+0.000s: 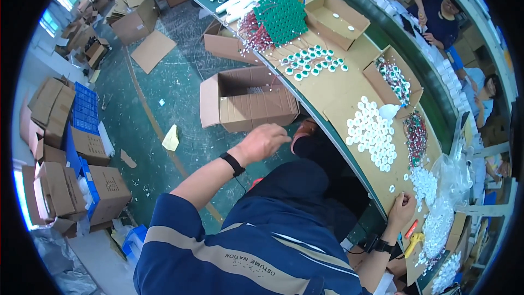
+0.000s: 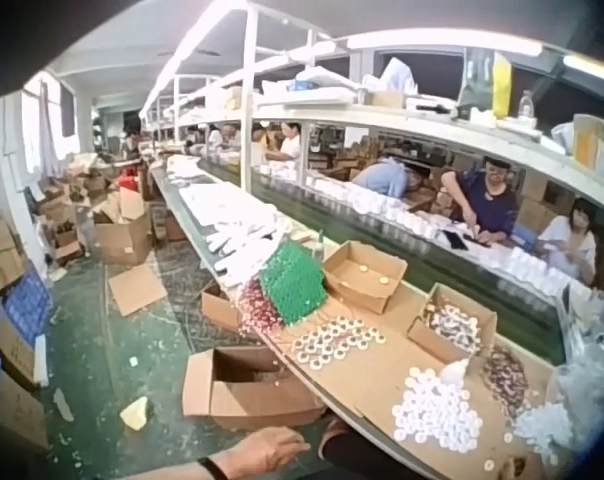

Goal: The person picks up white plastic rings and small white caps by hand, presses them together, and places the assembled units onto the table. After repeating this process, the person moves a green circuit board and places the finished units into a cardboard box.

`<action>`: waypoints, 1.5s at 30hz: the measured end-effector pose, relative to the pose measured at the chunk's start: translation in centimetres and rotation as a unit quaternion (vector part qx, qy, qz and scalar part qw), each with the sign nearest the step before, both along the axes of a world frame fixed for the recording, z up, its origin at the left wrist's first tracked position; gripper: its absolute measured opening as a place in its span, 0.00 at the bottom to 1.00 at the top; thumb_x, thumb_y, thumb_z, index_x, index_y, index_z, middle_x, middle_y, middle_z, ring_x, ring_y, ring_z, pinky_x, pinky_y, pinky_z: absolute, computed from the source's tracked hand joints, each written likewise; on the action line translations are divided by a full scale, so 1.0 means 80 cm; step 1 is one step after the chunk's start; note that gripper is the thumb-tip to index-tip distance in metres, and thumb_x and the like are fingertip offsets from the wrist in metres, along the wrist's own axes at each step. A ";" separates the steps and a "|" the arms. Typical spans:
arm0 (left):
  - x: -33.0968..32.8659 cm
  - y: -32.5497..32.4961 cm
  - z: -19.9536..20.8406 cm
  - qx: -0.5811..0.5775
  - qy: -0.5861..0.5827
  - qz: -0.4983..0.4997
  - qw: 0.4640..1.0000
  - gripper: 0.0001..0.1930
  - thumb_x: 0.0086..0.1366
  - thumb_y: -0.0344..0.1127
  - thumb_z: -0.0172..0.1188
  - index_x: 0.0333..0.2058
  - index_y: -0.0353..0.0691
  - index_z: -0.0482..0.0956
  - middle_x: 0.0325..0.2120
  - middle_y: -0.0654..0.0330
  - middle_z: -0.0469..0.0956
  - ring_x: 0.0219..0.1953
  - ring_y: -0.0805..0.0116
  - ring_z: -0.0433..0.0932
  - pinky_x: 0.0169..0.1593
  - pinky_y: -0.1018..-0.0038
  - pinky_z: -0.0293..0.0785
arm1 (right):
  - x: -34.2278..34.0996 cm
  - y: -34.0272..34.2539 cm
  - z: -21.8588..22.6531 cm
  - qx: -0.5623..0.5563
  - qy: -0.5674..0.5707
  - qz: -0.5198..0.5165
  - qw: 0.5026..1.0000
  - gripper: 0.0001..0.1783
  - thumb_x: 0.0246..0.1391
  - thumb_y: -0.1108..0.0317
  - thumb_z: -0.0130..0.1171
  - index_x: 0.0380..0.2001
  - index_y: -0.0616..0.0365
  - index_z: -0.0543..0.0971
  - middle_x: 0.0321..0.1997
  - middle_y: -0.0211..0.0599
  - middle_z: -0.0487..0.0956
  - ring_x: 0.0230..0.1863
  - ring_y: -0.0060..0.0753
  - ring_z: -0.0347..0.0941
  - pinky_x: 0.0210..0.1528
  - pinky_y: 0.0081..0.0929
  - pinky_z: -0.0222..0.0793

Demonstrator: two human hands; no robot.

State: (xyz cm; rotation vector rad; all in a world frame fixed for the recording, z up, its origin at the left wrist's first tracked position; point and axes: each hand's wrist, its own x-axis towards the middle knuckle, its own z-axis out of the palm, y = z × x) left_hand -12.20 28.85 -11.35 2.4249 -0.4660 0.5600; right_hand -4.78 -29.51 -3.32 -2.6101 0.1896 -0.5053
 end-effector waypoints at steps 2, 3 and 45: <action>-0.002 -0.023 0.028 -0.013 -0.025 -0.069 0.997 0.19 0.64 0.26 0.73 0.54 0.43 0.91 0.51 0.56 0.88 0.54 0.48 0.88 0.58 0.52 0.86 | 0.002 -0.008 -0.001 -0.002 0.015 0.009 1.000 0.14 0.77 0.63 0.71 0.52 0.63 0.87 0.45 0.41 0.87 0.42 0.36 0.84 0.50 0.37 0.81; 0.012 -0.035 0.042 -0.011 -0.061 -0.091 0.994 0.19 0.64 0.27 0.73 0.55 0.42 0.91 0.52 0.56 0.88 0.54 0.49 0.88 0.58 0.53 0.86 | 0.006 -0.014 0.000 -0.013 0.002 0.010 1.000 0.14 0.77 0.62 0.71 0.53 0.64 0.87 0.45 0.41 0.87 0.43 0.36 0.84 0.50 0.37 0.82; 0.120 -0.334 0.153 0.012 -0.072 -0.361 0.930 0.18 0.65 0.26 0.75 0.53 0.42 0.90 0.50 0.56 0.88 0.55 0.50 0.88 0.61 0.56 0.85 | -0.021 0.038 0.026 0.002 -0.081 0.012 0.997 0.08 0.67 0.65 0.73 0.44 0.58 0.90 0.42 0.45 0.87 0.48 0.55 0.85 0.52 0.50 0.81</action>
